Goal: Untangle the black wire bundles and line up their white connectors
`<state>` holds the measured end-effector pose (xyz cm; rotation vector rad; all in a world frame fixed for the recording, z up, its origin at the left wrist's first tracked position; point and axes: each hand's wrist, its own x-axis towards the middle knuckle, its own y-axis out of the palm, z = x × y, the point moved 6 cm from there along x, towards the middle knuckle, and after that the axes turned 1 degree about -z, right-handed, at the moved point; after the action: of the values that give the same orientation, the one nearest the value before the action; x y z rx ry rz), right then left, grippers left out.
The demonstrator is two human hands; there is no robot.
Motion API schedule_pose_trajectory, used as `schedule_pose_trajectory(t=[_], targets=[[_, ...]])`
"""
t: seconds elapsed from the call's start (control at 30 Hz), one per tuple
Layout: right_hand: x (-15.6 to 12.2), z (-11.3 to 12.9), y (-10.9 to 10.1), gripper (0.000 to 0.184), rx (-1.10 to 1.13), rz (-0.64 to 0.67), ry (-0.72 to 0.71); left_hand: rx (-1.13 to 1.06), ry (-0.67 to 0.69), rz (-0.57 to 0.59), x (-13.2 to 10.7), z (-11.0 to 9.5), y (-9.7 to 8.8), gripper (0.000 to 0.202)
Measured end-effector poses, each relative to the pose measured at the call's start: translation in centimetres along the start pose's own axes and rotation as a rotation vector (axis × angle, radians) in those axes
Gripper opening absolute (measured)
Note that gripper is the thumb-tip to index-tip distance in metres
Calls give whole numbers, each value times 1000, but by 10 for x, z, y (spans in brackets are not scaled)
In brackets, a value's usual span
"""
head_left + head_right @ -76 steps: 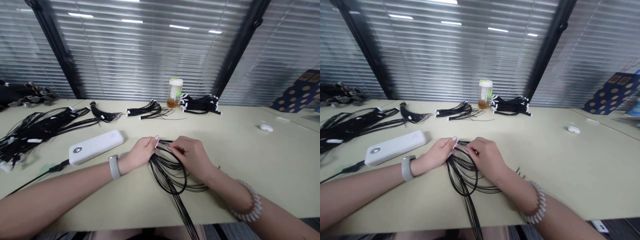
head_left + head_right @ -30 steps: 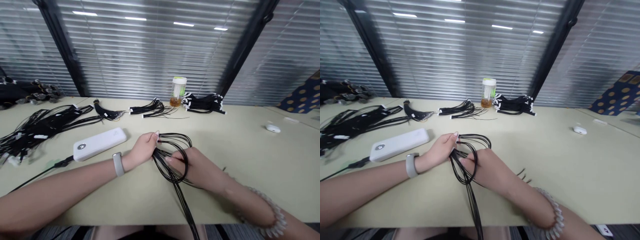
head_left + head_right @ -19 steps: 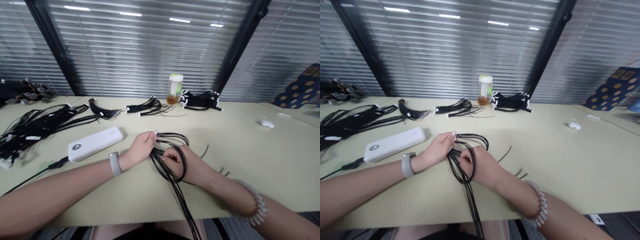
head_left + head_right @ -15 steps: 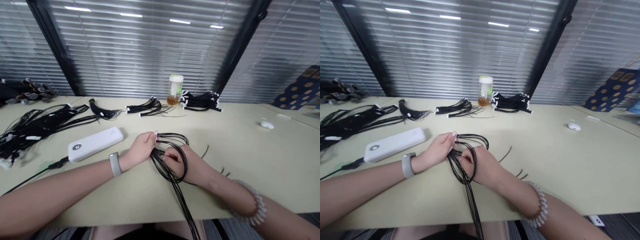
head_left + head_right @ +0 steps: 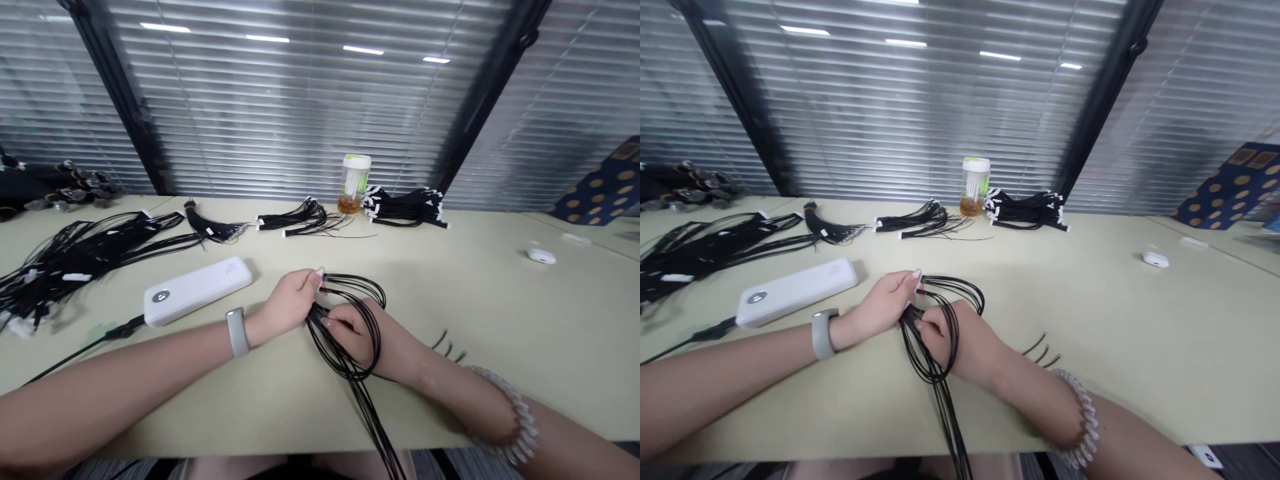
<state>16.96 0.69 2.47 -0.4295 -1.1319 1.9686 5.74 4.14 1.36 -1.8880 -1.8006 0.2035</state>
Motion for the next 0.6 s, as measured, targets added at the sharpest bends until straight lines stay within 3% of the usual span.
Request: schedule_pose_trajectory(t=[0.27,0.4,0.5,0.6], targets=[[-2,-1,-4,24,-80,-4,-22,-59,-46,40,-1,5,4,39],[-9,-16,-33,15,-211,-24,55,-110,-75,34,0,9,4,41],[-18,-40,-79,13,-298,-359,238,-160,-105,27,0,13,5,42],[-30,-48,-113,16,-150,-770,184,-195,-122,35,1,16,6,42]])
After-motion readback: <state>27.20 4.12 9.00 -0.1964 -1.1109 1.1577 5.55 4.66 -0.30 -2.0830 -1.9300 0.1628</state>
